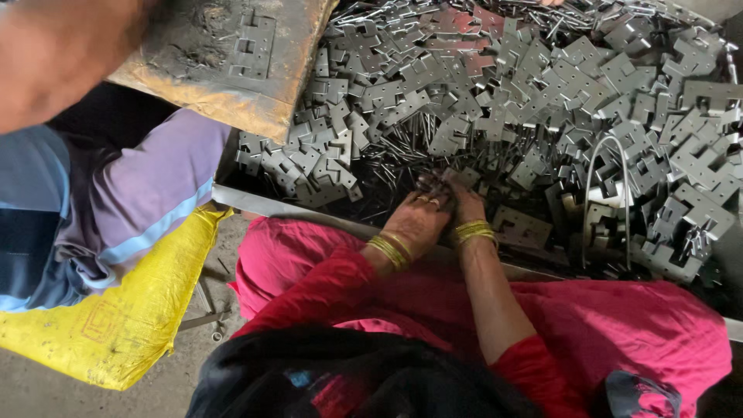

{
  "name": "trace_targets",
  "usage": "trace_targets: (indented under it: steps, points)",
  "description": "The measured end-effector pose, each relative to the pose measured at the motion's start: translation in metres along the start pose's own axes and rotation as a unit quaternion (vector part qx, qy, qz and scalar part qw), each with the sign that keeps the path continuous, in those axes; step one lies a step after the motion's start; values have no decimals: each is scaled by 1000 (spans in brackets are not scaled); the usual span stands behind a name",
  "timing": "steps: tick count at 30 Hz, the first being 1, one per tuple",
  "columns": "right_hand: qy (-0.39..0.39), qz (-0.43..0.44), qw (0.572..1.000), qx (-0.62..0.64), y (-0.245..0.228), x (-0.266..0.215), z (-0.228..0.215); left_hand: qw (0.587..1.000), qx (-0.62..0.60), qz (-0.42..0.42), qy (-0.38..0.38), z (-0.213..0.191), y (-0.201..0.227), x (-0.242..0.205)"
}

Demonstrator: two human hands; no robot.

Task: The person sits on the floor and sorts small metal brackets and pins from a large bin, picking up and moving parts by hand. Another person works nearby at a separate station.

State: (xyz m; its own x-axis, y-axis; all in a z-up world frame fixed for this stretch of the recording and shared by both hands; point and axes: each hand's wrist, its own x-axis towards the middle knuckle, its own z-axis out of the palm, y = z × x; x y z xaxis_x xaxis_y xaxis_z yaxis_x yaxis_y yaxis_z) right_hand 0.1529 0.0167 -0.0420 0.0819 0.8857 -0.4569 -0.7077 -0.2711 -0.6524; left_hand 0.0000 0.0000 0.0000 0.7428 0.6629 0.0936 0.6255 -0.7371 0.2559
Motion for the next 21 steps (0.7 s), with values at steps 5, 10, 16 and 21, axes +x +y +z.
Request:
trace_targets:
  steps: [5, 10, 16, 21]
  points:
    - [43, -164, 962, -212, 49, 54, -33, 876, -371, -270, 148, 1, -46, 9]
    - [128, -102, 758, -631, 8, 39, -30, 773, -535, -293, 173, 31, -61, 3]
    - [98, -121, 346, -925, -109, -59, -71, 772, -492, -283, 286, 39, -55, 9]
    - [88, -94, 518, -846, -108, -28, -121, 745, -482, -316, 337, 28, -53, 3]
